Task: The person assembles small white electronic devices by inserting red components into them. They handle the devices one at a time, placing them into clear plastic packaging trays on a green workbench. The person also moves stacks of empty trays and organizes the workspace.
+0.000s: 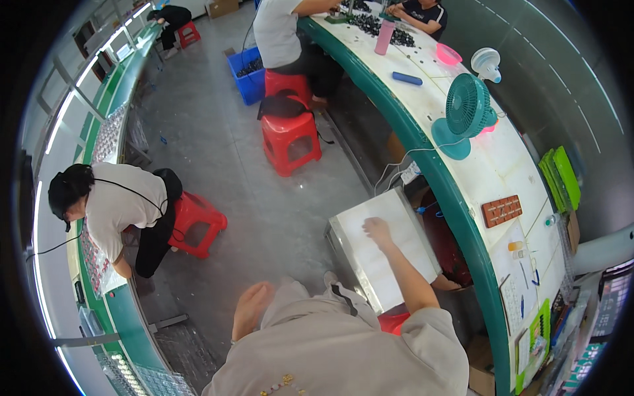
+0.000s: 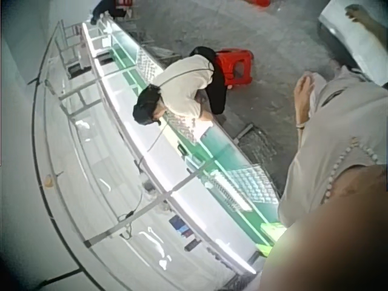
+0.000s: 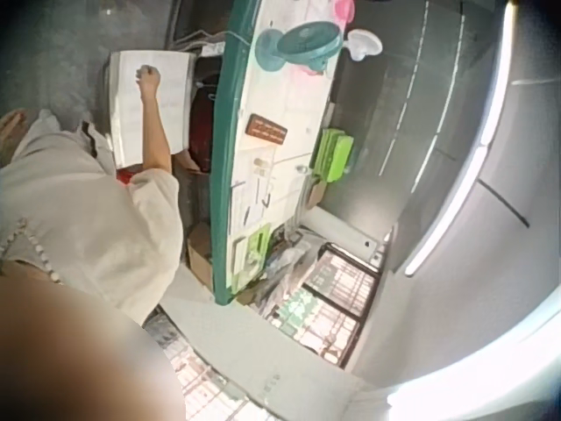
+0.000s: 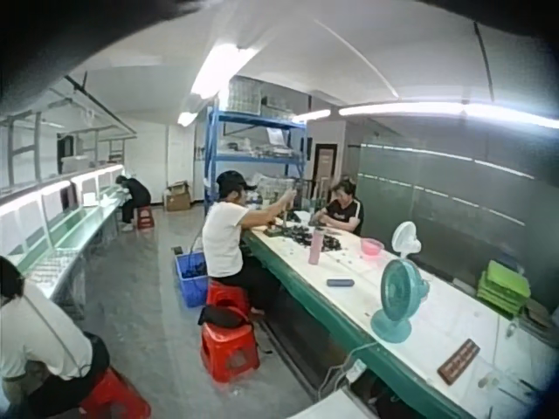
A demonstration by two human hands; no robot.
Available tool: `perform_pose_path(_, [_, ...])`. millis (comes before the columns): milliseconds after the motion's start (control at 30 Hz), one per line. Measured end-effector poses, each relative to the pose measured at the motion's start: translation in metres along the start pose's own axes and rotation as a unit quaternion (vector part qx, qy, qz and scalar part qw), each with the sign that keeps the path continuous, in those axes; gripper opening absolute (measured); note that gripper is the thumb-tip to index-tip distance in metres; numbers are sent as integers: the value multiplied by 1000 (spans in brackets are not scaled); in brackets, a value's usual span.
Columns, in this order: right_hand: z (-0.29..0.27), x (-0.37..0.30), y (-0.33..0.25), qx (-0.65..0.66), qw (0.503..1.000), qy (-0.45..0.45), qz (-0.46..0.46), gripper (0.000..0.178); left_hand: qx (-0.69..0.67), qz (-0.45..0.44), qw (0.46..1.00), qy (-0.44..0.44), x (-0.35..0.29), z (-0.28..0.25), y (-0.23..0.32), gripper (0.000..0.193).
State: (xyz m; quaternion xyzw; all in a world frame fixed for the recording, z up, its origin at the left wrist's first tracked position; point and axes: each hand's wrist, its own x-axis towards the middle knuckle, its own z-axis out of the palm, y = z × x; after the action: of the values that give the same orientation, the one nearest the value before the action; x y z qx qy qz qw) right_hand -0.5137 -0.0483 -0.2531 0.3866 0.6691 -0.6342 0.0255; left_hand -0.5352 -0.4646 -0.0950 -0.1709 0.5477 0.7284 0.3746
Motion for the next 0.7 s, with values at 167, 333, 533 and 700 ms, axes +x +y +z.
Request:
perform_pose_path(167, [89,7,47,-167,964,-206,15,30,55,28,997,48,8,-35,48,31])
perform_pose_path(333, [144,-23,101,-304,911,-276,-38,25,136,58,983,105,14,-66,94,37])
perform_pose_path(533, [175,-20,65,-334,911,-234,-65,30,157,16,981,109,14,-72,96,37])
perform_pose_path(700, [179,44,60,-437,842,-282,-144,29,147,5,985,94,30,-50,78,34])
